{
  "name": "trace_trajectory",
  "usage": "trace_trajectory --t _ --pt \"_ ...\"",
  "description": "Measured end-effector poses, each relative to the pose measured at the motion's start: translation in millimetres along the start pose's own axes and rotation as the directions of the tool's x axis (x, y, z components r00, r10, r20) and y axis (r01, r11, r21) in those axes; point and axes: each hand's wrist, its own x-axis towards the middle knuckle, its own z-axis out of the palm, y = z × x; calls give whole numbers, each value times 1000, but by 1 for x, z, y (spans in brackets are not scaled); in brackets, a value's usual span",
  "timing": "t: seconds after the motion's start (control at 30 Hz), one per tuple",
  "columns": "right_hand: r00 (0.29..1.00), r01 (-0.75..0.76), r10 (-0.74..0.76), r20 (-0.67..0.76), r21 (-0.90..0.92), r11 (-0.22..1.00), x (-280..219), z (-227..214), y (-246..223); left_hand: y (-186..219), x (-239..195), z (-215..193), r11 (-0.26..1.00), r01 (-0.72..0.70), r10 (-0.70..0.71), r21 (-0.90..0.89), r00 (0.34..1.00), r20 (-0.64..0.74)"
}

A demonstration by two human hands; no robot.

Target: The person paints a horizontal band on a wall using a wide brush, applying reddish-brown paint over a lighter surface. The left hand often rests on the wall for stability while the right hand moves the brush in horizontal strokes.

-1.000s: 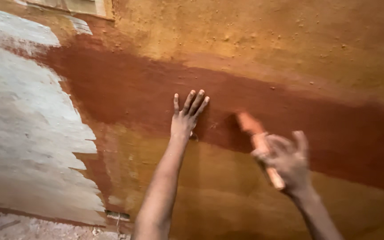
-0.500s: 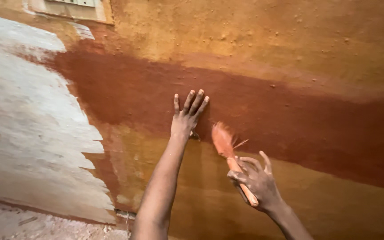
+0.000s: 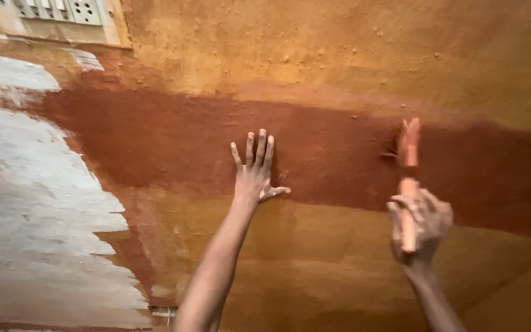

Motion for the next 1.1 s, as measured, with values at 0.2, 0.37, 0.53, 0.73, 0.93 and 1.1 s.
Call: trace_trajectory --t 0.2,0.37,0.53,0.73,0.93,1.1 --pt "875 336 -435 212 380 862 -19 18 -25 50 11 3 987 -109 147 116 907 -395" --pt "951 52 -191 245 481 875 -8 -1 28 96 21 -4 972 -235 230 -7 954 -193" --pt "999 -31 24 48 156 987 0 -38 135 132 42 1 980 -187 201 73 896 -396" --pt "937 -233 291 -191 278 932 -19 -27 169 190 72 40 995 -47 0 -86 875 -485" --pt "949 -239 314 -28 589 772 -4 8 74 216 86 81 989 136 -147 -60 840 -522" --pt "997 -13 60 -48 668 744 7 13 46 204 97 94 988 150 -97 36 788 -608"
